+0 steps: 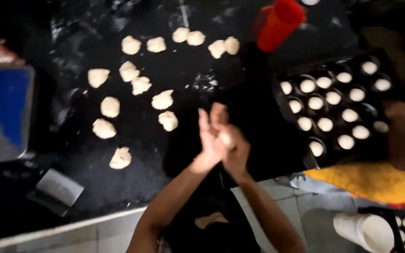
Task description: Manually shaping dough into round rolls and placing them into bread tins/trays in a commercial bakery setting.
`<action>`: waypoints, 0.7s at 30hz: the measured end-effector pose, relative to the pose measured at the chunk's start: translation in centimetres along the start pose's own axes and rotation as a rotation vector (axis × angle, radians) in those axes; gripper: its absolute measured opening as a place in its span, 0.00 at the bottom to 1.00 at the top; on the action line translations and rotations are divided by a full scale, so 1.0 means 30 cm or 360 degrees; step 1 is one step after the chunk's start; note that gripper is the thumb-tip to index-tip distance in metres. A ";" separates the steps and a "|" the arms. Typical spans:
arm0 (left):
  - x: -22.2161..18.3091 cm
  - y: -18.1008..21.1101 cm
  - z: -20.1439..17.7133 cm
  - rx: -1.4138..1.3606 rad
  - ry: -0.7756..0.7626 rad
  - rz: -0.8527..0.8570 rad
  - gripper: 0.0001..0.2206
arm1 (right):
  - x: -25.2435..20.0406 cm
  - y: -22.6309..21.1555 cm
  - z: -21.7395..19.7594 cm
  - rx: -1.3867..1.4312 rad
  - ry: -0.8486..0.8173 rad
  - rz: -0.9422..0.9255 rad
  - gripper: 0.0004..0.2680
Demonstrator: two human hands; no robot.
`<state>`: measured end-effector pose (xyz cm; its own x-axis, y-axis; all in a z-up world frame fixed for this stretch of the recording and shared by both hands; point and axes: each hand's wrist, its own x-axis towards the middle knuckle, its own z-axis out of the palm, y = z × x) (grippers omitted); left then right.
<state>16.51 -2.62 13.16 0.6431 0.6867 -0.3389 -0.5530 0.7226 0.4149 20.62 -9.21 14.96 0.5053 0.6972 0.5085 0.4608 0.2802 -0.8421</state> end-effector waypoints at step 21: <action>0.060 -0.033 0.130 0.0364 -0.0789 0.0272 0.40 | 0.013 -0.028 -0.068 -0.0029 0.0523 0.0376 0.11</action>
